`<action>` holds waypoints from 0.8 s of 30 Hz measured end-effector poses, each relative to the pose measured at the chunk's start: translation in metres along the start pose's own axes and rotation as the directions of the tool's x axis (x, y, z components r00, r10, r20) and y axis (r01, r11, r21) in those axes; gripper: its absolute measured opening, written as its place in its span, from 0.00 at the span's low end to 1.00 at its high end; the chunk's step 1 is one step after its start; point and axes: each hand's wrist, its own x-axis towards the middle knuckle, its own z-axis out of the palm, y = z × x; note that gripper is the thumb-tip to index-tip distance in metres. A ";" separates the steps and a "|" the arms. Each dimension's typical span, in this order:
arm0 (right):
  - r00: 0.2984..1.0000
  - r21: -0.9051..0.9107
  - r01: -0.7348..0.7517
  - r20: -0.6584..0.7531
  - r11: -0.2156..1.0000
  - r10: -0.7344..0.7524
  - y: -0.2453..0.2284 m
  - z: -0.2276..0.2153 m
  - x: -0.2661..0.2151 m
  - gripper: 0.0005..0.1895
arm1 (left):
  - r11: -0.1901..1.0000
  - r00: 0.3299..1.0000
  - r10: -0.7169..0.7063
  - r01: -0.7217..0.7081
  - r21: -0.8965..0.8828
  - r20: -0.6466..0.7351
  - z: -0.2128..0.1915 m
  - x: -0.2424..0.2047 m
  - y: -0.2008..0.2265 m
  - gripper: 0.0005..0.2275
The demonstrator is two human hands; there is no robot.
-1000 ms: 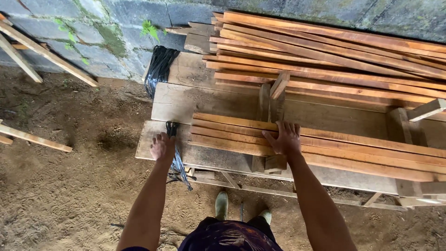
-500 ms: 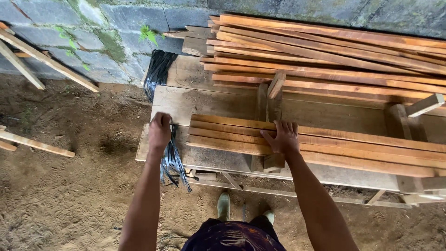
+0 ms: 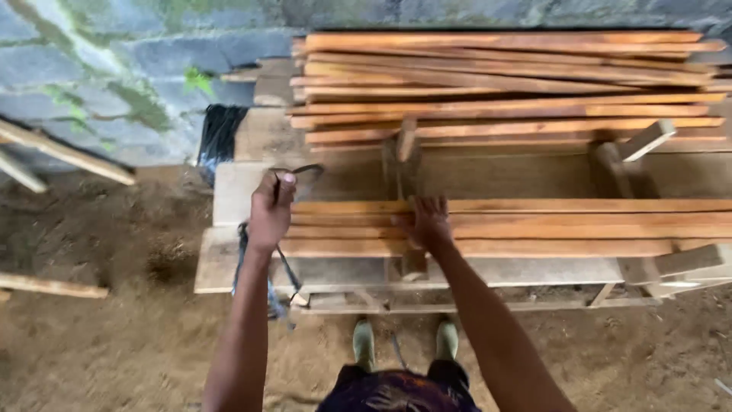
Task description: Organizing wooden planks and tying them together into bundles using plastic straps.
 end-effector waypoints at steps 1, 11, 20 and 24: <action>0.999 0.047 0.032 -0.013 0.998 -0.031 0.002 -0.001 0.001 0.35 | 0.997 0.998 0.047 -0.045 -0.064 0.033 0.010 0.005 0.007 0.07; 0.980 0.633 0.196 -0.101 0.749 -0.172 0.055 0.020 -0.011 0.30 | 0.984 0.949 0.151 -0.118 -0.133 0.276 0.170 0.003 0.019 0.07; 0.983 0.984 -0.173 0.169 -0.050 -0.078 0.087 -0.078 -0.022 0.31 | 0.982 0.874 -0.172 0.188 0.009 0.454 0.281 -0.017 0.056 0.12; 0.983 0.967 -0.183 0.175 -0.176 -0.058 0.109 -0.127 -0.025 0.19 | 0.979 0.876 -0.195 0.204 0.027 0.440 0.325 -0.019 0.077 0.16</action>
